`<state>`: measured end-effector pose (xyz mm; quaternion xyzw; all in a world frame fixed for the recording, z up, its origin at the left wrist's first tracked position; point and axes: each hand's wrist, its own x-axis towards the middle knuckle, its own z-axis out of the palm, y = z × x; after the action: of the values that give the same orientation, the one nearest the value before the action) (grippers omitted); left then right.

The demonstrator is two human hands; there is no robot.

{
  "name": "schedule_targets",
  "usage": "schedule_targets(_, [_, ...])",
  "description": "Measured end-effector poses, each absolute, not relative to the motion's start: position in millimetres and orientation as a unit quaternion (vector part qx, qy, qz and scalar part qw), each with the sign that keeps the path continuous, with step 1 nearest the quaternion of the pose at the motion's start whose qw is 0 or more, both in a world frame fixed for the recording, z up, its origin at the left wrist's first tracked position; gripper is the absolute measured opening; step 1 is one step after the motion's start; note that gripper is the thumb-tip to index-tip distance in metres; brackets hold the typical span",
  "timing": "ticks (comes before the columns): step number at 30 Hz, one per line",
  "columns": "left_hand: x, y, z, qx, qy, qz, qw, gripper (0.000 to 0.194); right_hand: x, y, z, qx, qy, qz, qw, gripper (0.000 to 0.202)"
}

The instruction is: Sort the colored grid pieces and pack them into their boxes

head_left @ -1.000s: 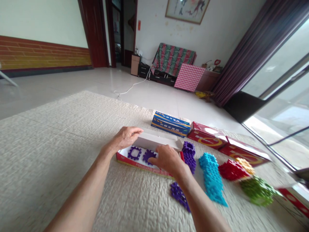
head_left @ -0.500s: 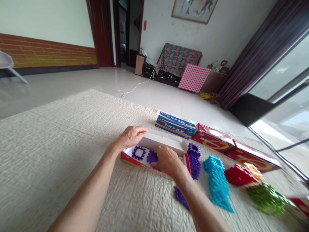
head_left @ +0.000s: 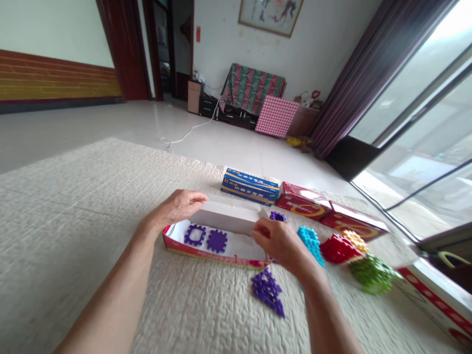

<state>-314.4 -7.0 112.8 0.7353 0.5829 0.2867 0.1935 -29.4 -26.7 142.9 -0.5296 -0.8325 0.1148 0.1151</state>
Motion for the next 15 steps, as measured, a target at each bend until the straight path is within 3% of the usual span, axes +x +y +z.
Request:
schedule_targets(7, [-313.8, 9.8, 125.8, 0.761, 0.576, 0.206, 0.217, 0.027, 49.6, -15.4, 122.9, -0.582, -0.792, 0.075, 0.169, 0.018])
schedule_targets(15, [-314.0, 26.9, 119.9, 0.795, 0.543, 0.141, 0.23, 0.025, 59.8, -12.7, 100.5, -0.578, -0.798, 0.067, 0.158, 0.019])
